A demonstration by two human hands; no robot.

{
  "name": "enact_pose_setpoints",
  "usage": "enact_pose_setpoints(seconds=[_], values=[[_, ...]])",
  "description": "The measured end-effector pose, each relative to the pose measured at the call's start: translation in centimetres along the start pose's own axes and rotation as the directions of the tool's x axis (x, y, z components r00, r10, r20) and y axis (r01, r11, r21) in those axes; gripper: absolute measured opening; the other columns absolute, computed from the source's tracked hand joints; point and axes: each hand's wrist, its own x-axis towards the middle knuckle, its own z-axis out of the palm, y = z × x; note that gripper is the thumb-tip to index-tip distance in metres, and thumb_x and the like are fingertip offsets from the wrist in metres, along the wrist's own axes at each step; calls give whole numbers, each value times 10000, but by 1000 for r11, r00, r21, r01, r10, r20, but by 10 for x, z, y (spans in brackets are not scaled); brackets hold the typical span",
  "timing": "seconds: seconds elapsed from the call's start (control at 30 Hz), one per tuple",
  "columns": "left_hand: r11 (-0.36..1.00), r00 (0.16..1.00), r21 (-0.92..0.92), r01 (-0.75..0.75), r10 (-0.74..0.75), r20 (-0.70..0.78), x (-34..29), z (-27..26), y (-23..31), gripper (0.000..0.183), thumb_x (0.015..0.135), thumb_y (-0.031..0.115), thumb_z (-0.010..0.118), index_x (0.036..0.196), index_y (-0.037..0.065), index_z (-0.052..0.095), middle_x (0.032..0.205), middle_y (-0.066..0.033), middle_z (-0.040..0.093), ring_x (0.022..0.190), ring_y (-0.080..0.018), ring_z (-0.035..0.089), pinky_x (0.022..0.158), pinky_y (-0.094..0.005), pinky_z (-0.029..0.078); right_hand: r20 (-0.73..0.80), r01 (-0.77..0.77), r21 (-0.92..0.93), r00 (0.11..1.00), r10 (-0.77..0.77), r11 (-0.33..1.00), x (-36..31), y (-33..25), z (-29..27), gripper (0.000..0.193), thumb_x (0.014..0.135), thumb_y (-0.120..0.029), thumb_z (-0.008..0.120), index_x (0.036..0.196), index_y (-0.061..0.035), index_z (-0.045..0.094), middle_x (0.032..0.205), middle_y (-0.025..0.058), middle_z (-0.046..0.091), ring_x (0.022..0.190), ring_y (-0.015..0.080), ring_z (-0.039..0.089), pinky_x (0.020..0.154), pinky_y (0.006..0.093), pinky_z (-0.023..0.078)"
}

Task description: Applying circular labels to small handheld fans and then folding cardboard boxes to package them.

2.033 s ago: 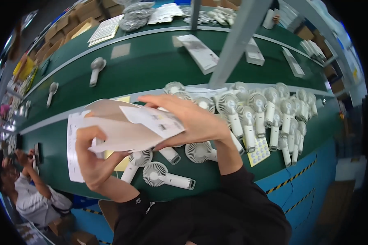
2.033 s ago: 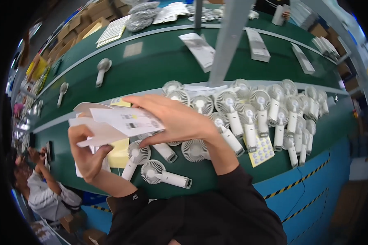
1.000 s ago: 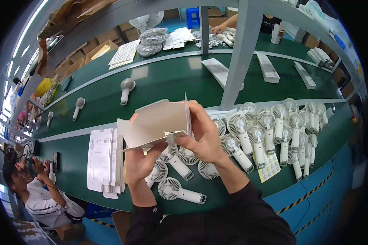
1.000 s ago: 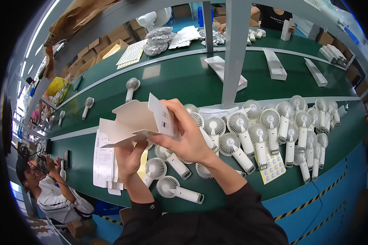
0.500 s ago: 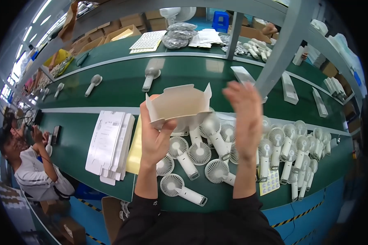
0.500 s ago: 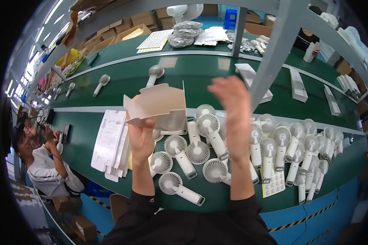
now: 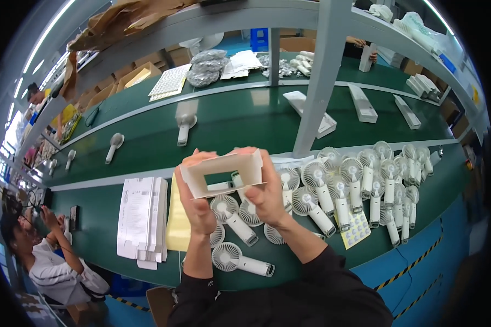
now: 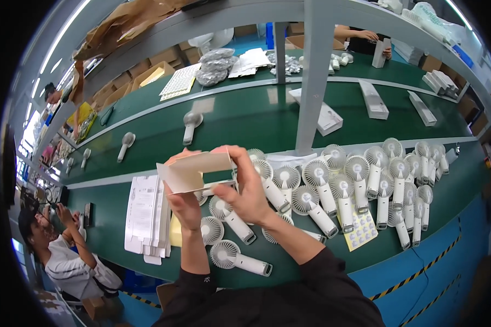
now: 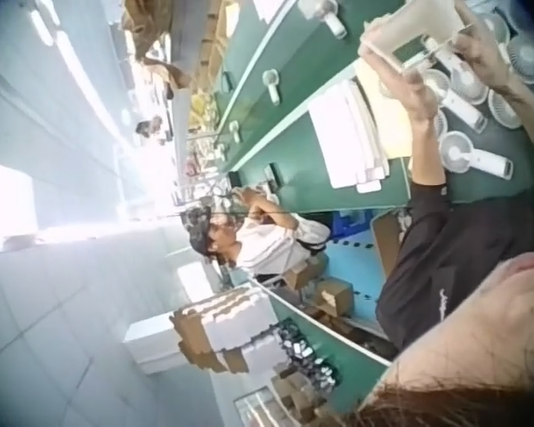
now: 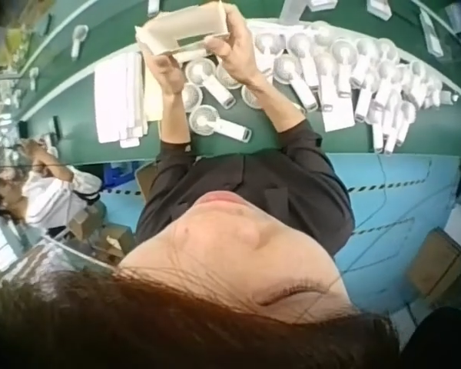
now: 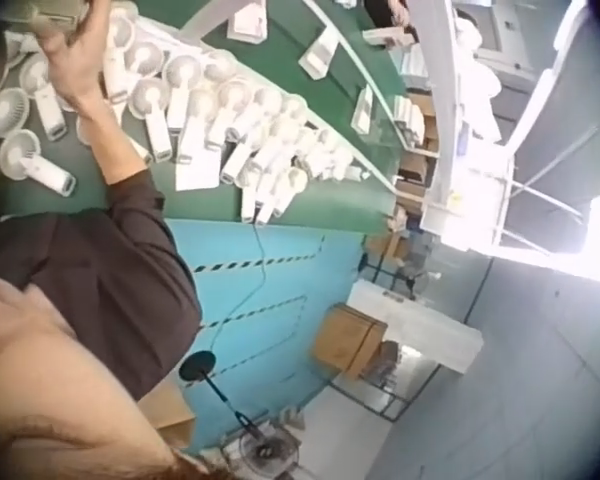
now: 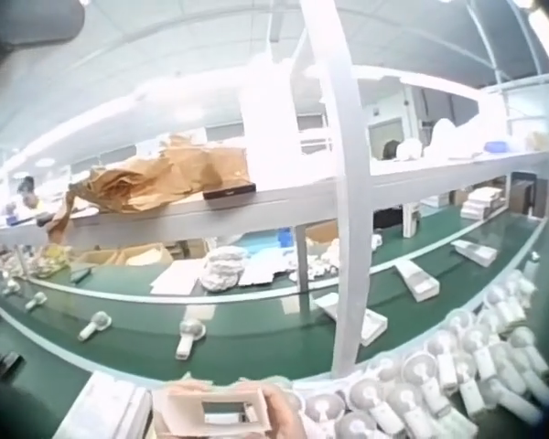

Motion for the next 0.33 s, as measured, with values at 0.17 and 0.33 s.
enact_pose_setpoints(seconds=[0.17, 0.33], values=[[995, 998, -69, -66, 67, 11, 3, 4, -1, 716, 946, 683, 435, 1157, 0, 476, 1151, -177, 609, 1168, -329, 569, 1167, -550, 229, -19, -95, 49, 995, 96, 994, 2, -7, 0, 617, 879, -374, 723, 1298, 3, 471, 1254, 103, 526, 1180, 193, 491, 1047, 340, 362], [1000, 1000, -16, -15, 15, 18, -1, 1, -2, 449, 947, 456, 524, 1134, 49, 485, 1162, -164, 618, 1180, -318, 567, 1174, -564, 200, -96, -189, 54, 976, 193, 981, 1, -7, 4, 704, 895, -501, 662, 1320, 22, 459, 1284, 175, 551, 1198, 266, 541, 1111, 427, 347]])
